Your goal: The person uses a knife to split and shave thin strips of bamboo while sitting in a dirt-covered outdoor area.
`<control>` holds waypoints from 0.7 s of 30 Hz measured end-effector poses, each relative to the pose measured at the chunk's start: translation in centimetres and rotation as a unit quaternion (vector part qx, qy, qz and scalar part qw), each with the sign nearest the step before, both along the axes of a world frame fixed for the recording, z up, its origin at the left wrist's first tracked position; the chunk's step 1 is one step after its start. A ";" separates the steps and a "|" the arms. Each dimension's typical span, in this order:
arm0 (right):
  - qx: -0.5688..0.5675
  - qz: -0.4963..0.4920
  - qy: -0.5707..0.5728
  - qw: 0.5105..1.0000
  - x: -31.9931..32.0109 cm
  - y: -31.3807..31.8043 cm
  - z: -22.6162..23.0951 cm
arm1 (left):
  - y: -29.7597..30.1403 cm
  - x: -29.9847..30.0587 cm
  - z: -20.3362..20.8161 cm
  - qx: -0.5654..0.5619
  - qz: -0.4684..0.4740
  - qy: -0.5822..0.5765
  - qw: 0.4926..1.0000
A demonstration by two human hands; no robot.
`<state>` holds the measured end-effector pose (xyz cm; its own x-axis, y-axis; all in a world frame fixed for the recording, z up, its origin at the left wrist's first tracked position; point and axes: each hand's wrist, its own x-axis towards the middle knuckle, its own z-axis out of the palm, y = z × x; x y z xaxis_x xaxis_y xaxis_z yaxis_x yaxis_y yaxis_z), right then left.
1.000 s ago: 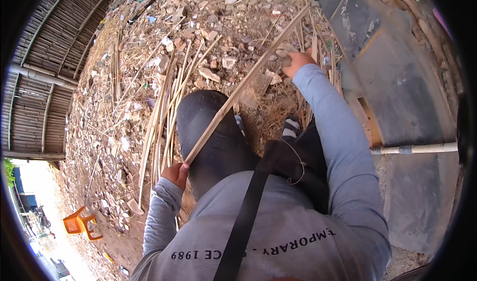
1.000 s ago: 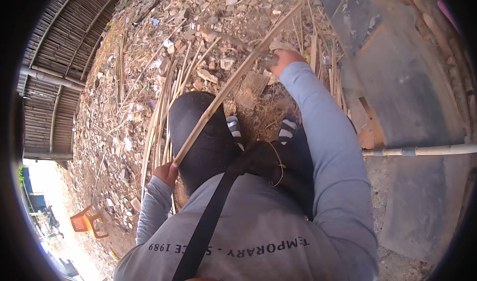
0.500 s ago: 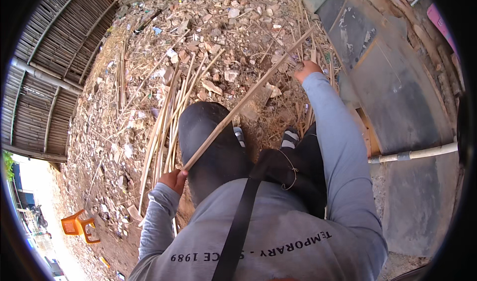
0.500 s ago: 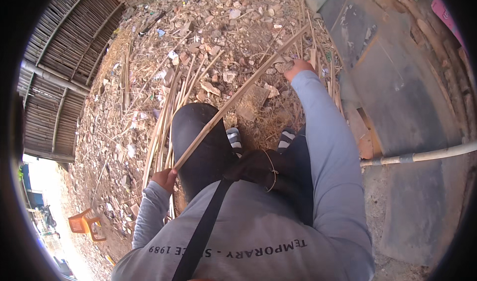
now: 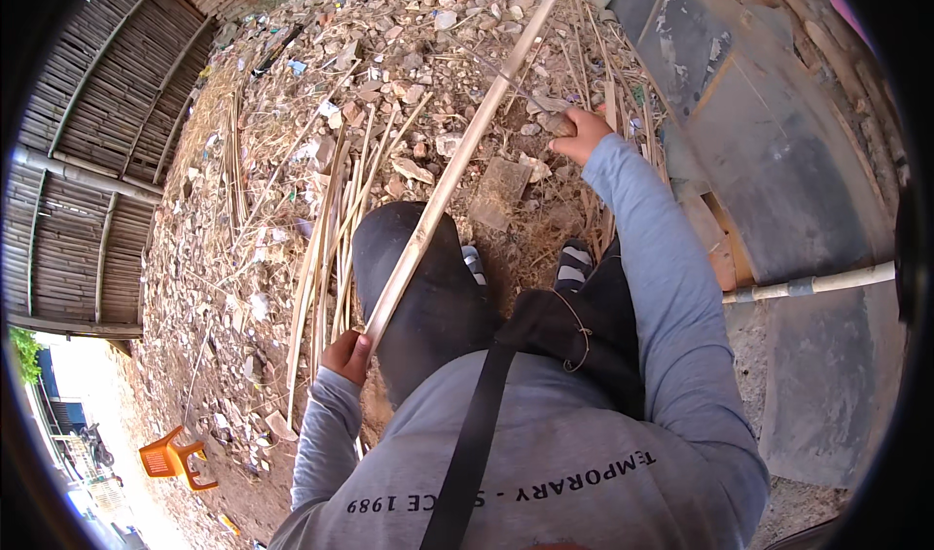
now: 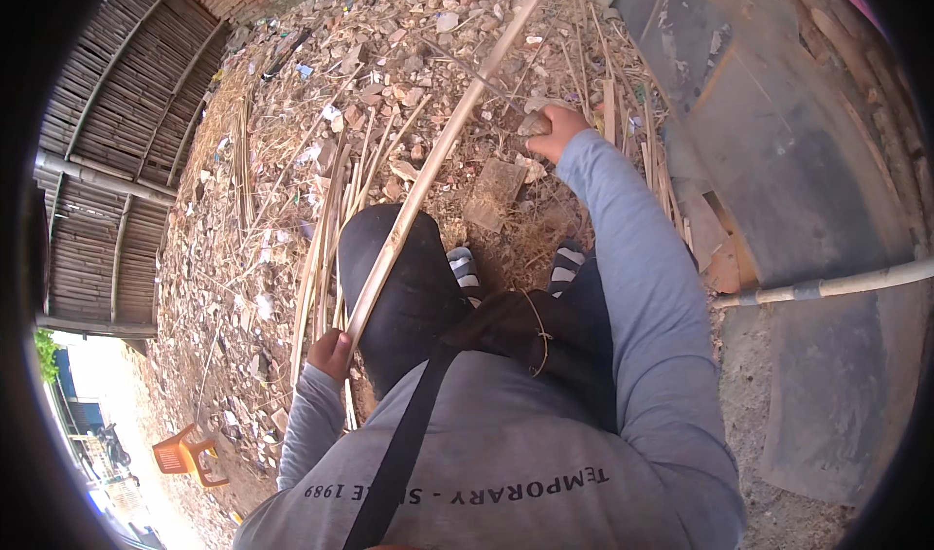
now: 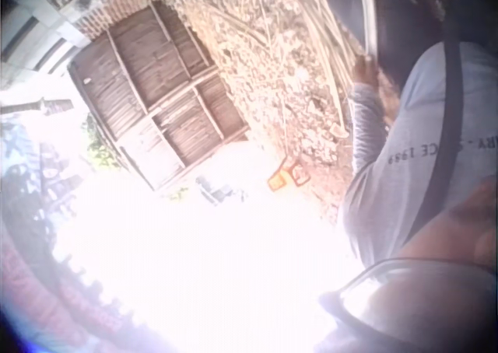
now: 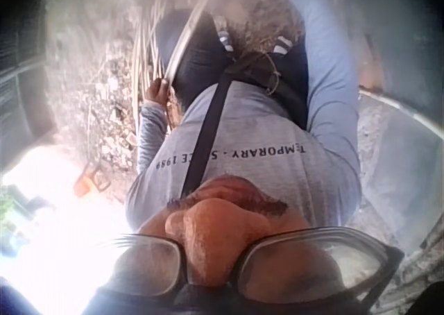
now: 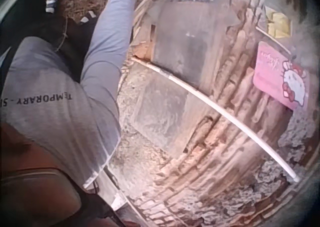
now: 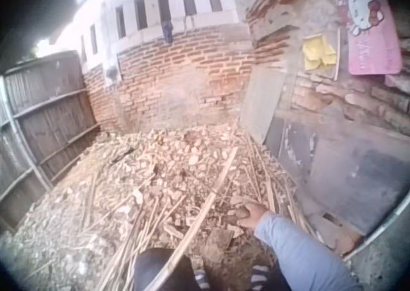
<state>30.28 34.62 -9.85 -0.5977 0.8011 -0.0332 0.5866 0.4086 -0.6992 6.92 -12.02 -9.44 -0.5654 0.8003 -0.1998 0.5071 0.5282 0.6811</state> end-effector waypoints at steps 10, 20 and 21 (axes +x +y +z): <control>0.065 -0.027 -0.065 0.995 -0.2 -3.0 4.1 | 0.1 4.6 0.3 -0.011 0.041 0.230 0.972; 0.167 0.024 -0.054 0.984 -0.5 -3.2 3.6 | 0.4 3.2 -0.6 -0.118 0.048 0.219 0.967; 0.167 0.032 -0.057 0.984 -0.4 -3.2 3.5 | 0.4 3.1 -0.6 -0.119 0.046 0.220 0.967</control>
<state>29.87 31.45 -6.38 -0.6545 0.7398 0.1561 0.6189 0.6428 -0.4513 10.04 -11.58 -10.00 -0.7043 0.7034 -0.0958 0.6635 0.7003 0.2633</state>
